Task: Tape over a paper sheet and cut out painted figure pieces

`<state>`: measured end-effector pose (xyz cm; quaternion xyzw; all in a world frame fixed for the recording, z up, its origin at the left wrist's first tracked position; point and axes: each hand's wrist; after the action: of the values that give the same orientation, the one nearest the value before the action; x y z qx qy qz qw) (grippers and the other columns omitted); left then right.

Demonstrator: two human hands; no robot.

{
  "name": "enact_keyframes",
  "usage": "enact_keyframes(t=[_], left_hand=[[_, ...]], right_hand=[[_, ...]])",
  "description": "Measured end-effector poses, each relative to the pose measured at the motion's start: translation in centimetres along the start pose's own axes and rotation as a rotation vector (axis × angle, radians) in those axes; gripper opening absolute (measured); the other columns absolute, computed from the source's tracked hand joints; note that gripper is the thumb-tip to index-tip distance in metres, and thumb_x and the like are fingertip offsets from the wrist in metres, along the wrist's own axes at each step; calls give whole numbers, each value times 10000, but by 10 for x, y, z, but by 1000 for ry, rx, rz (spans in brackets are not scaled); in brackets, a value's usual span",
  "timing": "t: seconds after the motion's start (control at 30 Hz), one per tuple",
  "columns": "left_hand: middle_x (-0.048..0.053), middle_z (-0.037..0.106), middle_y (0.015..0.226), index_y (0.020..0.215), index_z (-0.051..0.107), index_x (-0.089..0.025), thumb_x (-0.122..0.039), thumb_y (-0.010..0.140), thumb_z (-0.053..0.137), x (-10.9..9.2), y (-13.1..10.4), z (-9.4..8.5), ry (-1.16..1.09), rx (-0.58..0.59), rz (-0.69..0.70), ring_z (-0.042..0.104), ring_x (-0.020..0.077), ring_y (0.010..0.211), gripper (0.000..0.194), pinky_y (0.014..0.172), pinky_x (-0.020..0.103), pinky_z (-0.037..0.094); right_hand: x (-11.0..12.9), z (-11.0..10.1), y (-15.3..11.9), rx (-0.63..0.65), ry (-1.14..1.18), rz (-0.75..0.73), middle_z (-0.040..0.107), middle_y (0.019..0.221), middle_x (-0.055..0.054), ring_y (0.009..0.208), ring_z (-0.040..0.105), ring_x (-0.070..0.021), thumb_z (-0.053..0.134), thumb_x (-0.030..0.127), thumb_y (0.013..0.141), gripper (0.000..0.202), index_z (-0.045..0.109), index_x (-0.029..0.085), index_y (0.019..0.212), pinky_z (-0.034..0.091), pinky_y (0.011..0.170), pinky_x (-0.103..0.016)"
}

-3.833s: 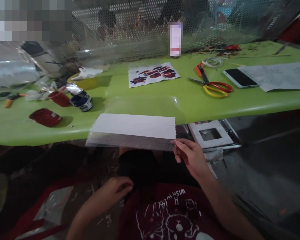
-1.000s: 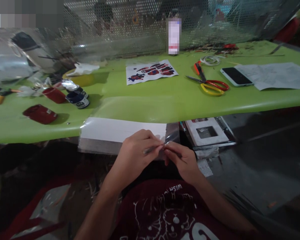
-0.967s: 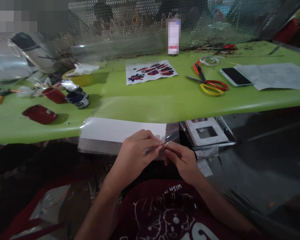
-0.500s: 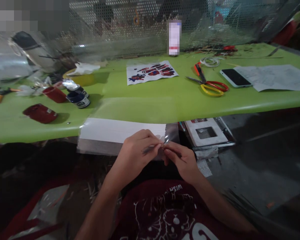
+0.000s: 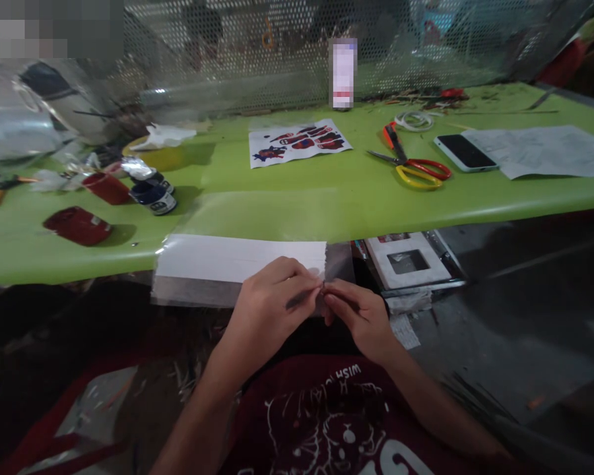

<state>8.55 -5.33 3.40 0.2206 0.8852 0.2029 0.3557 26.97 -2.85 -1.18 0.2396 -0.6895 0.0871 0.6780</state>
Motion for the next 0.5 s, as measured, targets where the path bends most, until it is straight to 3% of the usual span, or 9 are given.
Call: enact_keyframes(t=[0.2,0.33,0.4,0.5], left_hand=[[61,716,908,916,665,-170,-63,918,590,-10,-2,8,274,-66,71,684,194,859,131,738,341,574],[43,698,887,899,656,-197,-78,915,585,-12,-1,9,217,-171,-3,676,183,833,140,742,332,570],[28,688,873,902,663,-215,-86,912,594,-8,-1,-2,192,-242,-61,665,177,817,147,733,331,566],[-2,680,897,912,686,-233,-109,888,649,13,-11,-39,289,-384,-178,643,169,812,132,737,332,557]], right_hand=[[-3,4,-1,-71,122,72,644,730,0,577,576,-123,640,350,950,201,784,210,951,494,546,-261],[-2,3,-1,-90,191,93,636,657,19,571,592,-120,660,298,935,160,802,228,951,509,575,-262],[-5,1,-1,-112,241,103,644,632,25,551,593,-111,668,275,930,144,805,233,945,503,574,-257],[-10,-2,0,-167,345,137,657,618,19,519,576,-108,679,294,923,144,802,221,947,473,533,-256]])
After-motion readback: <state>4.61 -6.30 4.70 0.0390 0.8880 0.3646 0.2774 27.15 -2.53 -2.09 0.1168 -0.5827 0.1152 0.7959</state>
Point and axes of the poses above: each hand's wrist, its own y-axis towards the middle knuckle, its own z-axis out of the palm, x = y × z
